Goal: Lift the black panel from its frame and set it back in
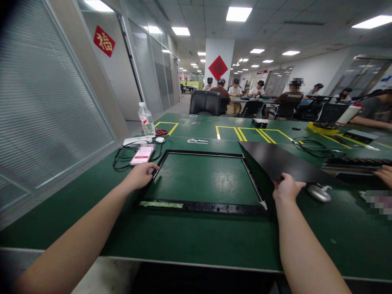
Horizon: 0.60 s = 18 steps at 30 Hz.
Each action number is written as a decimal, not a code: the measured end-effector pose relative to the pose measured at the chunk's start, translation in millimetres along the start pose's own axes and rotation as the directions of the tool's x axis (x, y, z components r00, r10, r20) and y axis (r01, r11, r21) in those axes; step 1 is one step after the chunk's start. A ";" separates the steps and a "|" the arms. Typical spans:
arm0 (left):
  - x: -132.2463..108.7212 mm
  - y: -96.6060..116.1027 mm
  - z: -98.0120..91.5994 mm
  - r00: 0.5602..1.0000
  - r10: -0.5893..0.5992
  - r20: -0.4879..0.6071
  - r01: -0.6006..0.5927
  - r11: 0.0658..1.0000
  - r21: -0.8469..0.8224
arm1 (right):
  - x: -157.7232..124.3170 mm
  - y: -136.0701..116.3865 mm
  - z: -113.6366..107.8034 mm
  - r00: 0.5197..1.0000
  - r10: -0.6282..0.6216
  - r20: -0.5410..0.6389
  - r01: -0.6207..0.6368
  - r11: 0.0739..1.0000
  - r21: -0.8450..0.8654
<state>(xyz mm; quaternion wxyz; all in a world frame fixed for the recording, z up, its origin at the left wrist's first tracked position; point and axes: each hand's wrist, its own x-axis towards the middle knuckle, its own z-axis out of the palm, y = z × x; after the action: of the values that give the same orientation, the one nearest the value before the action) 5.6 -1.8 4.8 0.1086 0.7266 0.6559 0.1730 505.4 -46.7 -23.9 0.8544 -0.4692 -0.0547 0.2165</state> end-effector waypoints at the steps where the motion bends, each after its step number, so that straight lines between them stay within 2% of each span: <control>1: 0.1 -0.2 0.4 1.000 0.002 -0.010 -0.002 1.000 0.012 | 0.2 0.4 0.1 1.000 -0.001 0.003 0.001 1.000 0.001; 6: 0.4 -1.0 1.8 0.999 0.014 -0.033 -0.012 0.999 0.048 | 0.0 0.4 -0.1 1.000 0.019 -0.013 -0.019 1.000 0.004; 13: 2.3 -3.9 3.3 0.999 0.029 -0.044 -0.028 0.999 0.021 | -1.6 -7.6 -1.2 0.997 -0.067 0.036 0.066 0.997 0.043; 16: 3.5 -5.5 3.9 0.996 0.037 -0.081 -0.039 0.999 -0.030 | -10.5 -12.2 2.2 0.991 -0.086 0.099 0.079 0.994 0.074; 18: 3.7 -5.6 2.9 0.993 0.038 -0.110 -0.046 0.996 -0.071 | -18.8 -15.1 5.4 0.977 -0.093 0.190 0.078 0.993 0.086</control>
<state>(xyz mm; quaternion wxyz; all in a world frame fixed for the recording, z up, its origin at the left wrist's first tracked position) 1.9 2.8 0.4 0.0957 0.7253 0.6388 0.2383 491.7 -57.4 -6.4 0.8713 -0.4092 -0.1492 0.2261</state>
